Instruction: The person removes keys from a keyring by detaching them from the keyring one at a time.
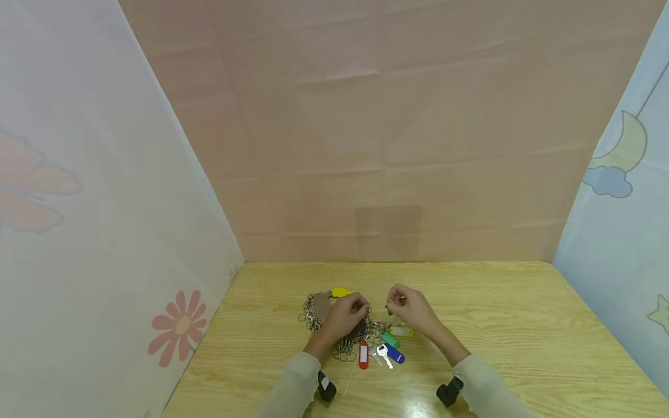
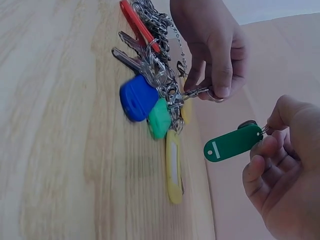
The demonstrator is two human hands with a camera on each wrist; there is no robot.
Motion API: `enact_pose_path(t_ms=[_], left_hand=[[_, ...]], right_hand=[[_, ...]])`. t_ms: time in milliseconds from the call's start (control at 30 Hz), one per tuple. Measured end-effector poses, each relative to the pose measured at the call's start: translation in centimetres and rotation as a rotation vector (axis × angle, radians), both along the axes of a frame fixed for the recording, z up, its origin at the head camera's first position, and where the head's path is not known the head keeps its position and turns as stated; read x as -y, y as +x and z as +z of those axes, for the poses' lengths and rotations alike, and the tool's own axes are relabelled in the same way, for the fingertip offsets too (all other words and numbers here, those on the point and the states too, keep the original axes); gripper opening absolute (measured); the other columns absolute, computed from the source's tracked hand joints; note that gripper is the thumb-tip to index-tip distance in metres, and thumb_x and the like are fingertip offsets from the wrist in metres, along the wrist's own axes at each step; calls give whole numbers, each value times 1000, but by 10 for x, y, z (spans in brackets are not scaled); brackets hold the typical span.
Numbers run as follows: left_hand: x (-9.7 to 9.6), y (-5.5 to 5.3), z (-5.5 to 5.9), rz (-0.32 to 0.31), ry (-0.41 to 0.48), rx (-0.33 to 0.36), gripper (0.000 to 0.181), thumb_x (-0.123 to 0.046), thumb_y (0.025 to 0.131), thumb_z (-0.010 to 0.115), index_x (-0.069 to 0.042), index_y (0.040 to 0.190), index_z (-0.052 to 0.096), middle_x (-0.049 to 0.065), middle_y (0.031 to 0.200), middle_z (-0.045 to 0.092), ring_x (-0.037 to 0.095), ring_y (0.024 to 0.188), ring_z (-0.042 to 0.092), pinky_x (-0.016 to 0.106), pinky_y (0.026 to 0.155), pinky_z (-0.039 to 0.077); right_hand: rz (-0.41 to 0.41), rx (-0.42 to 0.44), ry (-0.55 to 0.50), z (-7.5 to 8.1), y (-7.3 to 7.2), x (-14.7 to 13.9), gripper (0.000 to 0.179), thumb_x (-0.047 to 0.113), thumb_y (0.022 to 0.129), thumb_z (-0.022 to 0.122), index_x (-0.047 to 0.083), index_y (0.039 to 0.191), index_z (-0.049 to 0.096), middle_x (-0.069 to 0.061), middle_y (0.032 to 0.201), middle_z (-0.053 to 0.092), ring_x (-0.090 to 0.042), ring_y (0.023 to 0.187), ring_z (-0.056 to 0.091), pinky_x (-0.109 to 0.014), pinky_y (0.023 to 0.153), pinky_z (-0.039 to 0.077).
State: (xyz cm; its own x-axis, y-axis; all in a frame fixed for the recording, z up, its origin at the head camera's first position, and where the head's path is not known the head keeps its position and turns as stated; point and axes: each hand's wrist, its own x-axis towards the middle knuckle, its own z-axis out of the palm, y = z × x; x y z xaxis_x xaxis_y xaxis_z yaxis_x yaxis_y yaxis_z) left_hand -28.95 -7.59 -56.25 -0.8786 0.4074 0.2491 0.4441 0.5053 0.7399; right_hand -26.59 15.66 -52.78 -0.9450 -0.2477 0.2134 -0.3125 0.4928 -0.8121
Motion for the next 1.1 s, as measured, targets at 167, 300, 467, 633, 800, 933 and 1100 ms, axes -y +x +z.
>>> enact_pose_path(t_ms=[167, 300, 467, 633, 800, 933, 1100], left_hand=[[0, -1, -1, 19, -13, 2, 11, -24, 108, 65, -17, 104, 73, -4, 100, 76, 11, 98, 71, 33, 93, 60], [1, -2, -2, 25, -8, 10, 11, -25, 108, 66, -18, 104, 73, -5, 100, 76, 11, 98, 71, 34, 92, 60], [2, -2, -3, 24, -7, 15, 11, -24, 108, 66, -17, 104, 73, -5, 100, 76, 11, 100, 71, 33, 93, 60], [3, -1, -4, 14, -11, 10, 11, -24, 109, 64, -18, 107, 73, -5, 102, 76, 8, 100, 71, 31, 94, 60], [3, 0, -5, 10, -10, -7, 11, -23, 108, 65, -17, 107, 73, -4, 101, 76, 7, 98, 70, 31, 92, 60], [3, 0, -6, 10, -13, -1, 11, -24, 108, 65, -17, 106, 73, -5, 101, 76, 8, 98, 70, 31, 92, 60], [3, 1, -5, 7, -20, -7, 12, -24, 109, 64, -16, 107, 74, -3, 102, 77, 8, 97, 70, 30, 91, 60]], right_hand=[[-18, 10, -9, 4, 0, -4, 7, 7, 100, 69, 12, 96, 65, 0, 83, 59, -9, 72, 53, -24, 64, 46], [-20, -5, -8, 5, 0, -7, 7, 7, 100, 69, 11, 96, 65, 0, 82, 58, -9, 72, 52, -24, 65, 46], [-22, -20, -12, 5, 0, -12, 8, 7, 100, 70, 11, 95, 64, 0, 82, 59, -8, 72, 52, -23, 66, 46], [-35, -22, -15, 8, 1, -17, 8, 7, 100, 69, 11, 96, 64, 0, 81, 58, -8, 71, 50, -24, 62, 43], [-55, -29, -1, 12, 5, -24, 5, 10, 101, 68, 10, 98, 66, 0, 82, 59, -8, 71, 50, -24, 61, 42], [-74, -25, 7, 15, 7, -29, 4, 11, 102, 67, 9, 99, 66, -1, 84, 62, -9, 71, 50, -24, 60, 42], [-83, -20, 3, 17, 8, -35, 3, 11, 101, 66, 9, 100, 66, -4, 85, 64, -9, 69, 49, -25, 57, 41]])
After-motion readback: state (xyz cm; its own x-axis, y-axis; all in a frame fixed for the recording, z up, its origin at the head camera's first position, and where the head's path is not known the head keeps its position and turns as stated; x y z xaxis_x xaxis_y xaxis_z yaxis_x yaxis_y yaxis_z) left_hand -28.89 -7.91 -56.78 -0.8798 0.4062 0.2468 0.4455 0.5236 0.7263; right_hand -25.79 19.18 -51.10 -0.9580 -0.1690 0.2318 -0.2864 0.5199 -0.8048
